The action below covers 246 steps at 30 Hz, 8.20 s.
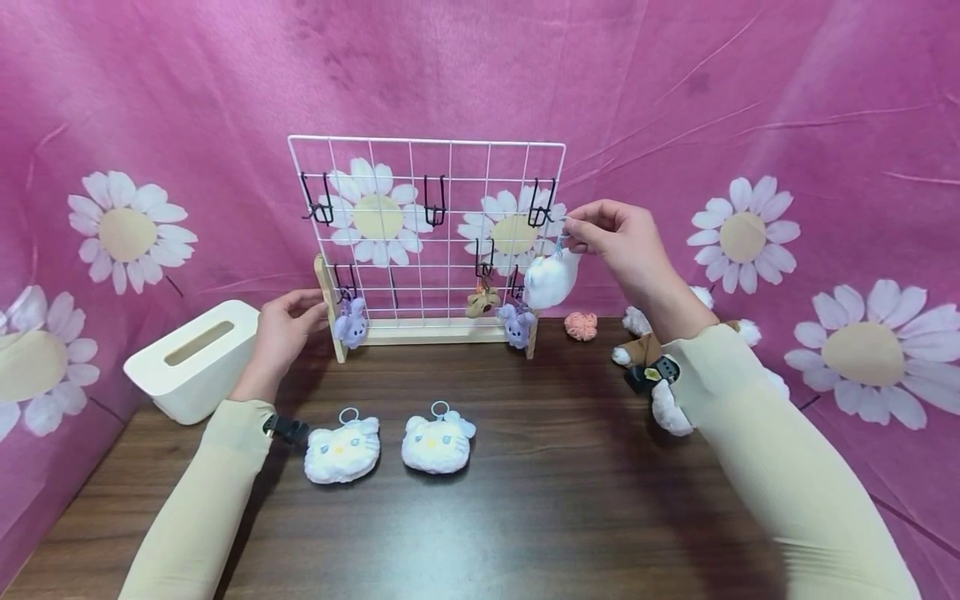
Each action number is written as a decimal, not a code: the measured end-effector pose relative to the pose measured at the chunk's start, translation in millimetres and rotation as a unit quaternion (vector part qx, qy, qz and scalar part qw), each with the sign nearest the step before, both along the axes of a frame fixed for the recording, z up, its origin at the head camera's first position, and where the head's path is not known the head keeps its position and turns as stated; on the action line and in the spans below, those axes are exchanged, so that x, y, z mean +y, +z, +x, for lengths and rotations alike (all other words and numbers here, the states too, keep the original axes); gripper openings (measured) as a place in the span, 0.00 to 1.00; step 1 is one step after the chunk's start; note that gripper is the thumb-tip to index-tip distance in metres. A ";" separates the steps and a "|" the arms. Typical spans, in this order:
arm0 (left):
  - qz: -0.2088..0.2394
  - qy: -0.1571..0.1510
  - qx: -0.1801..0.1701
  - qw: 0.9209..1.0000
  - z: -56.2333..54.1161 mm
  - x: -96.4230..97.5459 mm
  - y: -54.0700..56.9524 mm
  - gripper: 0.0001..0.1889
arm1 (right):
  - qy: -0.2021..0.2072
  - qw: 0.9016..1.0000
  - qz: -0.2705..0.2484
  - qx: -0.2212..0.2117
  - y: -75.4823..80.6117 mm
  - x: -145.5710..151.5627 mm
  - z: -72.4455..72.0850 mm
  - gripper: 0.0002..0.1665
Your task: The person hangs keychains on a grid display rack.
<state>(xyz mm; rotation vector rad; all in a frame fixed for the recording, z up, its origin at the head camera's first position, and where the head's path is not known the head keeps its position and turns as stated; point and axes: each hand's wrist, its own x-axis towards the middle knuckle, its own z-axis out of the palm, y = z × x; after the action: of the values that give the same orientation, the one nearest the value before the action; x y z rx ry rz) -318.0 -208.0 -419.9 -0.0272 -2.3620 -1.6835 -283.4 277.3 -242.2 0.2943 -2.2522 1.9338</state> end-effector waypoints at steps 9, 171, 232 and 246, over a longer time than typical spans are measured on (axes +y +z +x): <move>0.012 -0.003 0.003 1.000 1.5 0.6 -0.6 0.17 | 0.000 1.000 0.021 -0.005 0.0 -3.3 -12.5 0.05; 0.025 -0.010 0.008 1.000 0.7 1.2 2.0 0.17 | 0.168 0.891 0.418 -0.064 -271.2 -139.3 -10.6 0.13; 0.024 -0.004 0.012 1.000 0.0 0.1 0.4 0.16 | 0.148 0.935 0.319 -0.051 -175.7 -136.2 45.5 0.07; 0.019 -0.003 0.009 1.000 -0.1 -0.4 0.1 0.16 | 0.142 0.945 0.292 -0.047 -149.5 -127.4 44.7 0.09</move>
<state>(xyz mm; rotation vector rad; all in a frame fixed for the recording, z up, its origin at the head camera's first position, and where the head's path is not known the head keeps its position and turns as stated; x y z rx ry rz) -318.1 -208.4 -419.8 -0.0412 -2.3194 -1.7220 -238.7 149.9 -391.7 0.6376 -2.9494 1.3477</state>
